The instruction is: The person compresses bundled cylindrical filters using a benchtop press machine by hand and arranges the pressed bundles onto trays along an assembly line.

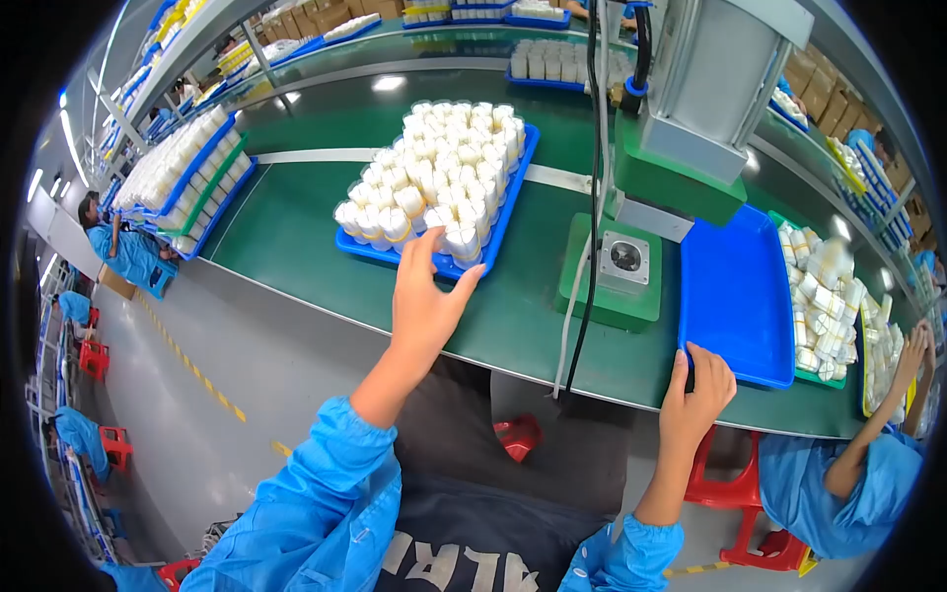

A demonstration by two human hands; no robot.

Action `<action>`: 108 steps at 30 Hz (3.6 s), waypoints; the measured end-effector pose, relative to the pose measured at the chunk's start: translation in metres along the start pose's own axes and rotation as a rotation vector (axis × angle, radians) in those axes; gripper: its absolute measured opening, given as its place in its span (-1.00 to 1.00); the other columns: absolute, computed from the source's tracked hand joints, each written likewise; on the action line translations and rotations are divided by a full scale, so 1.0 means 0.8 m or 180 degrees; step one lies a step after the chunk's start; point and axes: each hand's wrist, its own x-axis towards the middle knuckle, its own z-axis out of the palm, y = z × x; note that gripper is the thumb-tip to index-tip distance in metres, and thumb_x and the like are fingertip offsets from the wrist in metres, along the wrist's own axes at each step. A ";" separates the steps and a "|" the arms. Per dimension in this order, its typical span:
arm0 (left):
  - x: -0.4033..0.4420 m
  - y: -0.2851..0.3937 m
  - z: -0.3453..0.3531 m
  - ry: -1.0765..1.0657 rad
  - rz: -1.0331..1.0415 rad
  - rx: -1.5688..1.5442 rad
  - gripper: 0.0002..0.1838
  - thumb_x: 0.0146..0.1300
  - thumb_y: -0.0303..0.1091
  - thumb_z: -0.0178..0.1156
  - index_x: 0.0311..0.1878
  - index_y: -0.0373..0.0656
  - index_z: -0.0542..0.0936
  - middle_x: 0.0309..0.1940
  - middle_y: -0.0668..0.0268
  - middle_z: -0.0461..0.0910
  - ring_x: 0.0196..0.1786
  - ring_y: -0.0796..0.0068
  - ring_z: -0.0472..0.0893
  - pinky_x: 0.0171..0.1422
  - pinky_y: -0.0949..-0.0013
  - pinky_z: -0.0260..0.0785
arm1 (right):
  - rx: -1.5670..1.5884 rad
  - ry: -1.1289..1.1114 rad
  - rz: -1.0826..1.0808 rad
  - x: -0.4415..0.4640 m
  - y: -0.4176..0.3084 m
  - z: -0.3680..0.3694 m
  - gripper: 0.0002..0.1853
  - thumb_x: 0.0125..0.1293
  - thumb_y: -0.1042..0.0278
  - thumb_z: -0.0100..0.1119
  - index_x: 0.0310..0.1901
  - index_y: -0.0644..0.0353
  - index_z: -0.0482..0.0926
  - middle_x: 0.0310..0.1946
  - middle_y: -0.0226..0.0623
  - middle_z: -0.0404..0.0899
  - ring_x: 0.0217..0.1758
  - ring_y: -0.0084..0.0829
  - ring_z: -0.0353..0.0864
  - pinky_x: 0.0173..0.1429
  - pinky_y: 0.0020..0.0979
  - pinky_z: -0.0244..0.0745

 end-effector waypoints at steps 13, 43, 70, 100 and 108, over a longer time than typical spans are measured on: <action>0.006 0.020 0.019 0.0644 0.0614 0.0138 -0.53 0.09 -0.40 0.43 0.08 -0.21 0.53 -0.06 0.26 0.58 -0.04 0.20 0.50 0.14 0.20 0.33 | -0.0137 0.0219 0.0009 -0.001 -0.004 0.007 -0.83 0.31 0.38 0.22 -0.14 0.24 0.66 -0.18 -0.26 0.64 0.00 -0.23 0.56 0.28 -0.16 0.25; 0.076 0.129 0.105 -0.2471 0.0330 -0.1213 -0.57 0.20 -0.37 0.40 0.12 -0.31 0.61 -0.05 0.05 0.69 -0.04 0.34 0.67 0.09 0.31 0.48 | 0.1783 -0.0053 0.0179 0.081 -0.061 0.004 -0.60 0.28 0.35 0.32 0.12 0.32 0.59 0.12 -0.05 0.57 0.18 -0.11 0.56 0.34 -0.23 0.35; 0.043 0.087 0.138 -0.1832 0.0531 -0.2071 -0.58 0.30 -0.21 0.31 0.15 -0.22 0.62 0.13 0.06 0.61 0.14 0.17 0.61 0.28 0.23 0.41 | 0.1725 -0.0385 -0.0123 0.080 -0.067 0.085 -0.53 0.42 0.28 0.09 0.28 0.35 0.45 0.31 0.02 0.44 0.32 0.02 0.44 0.41 -0.15 0.23; 0.017 0.030 0.038 0.0490 0.0740 -0.0216 -0.50 0.10 -0.56 0.19 0.18 -0.20 0.56 0.14 0.05 0.45 0.23 0.01 0.41 0.38 0.10 0.21 | 0.2644 -0.0556 0.0480 0.107 -0.083 0.078 -0.71 0.19 0.37 0.37 -0.13 0.36 0.60 -0.18 -0.25 0.55 -0.16 -0.36 0.52 -0.01 -0.42 0.41; 0.022 -0.019 0.036 0.0075 0.0235 0.0852 -0.33 0.18 -0.42 0.28 0.37 -0.18 0.31 0.32 -0.07 0.25 0.40 -0.11 0.25 0.40 -0.08 0.13 | 0.2818 -0.0594 0.0599 0.105 -0.080 0.079 -0.67 0.21 0.35 0.37 -0.03 0.31 0.64 -0.16 -0.29 0.57 -0.13 -0.38 0.55 0.02 -0.40 0.44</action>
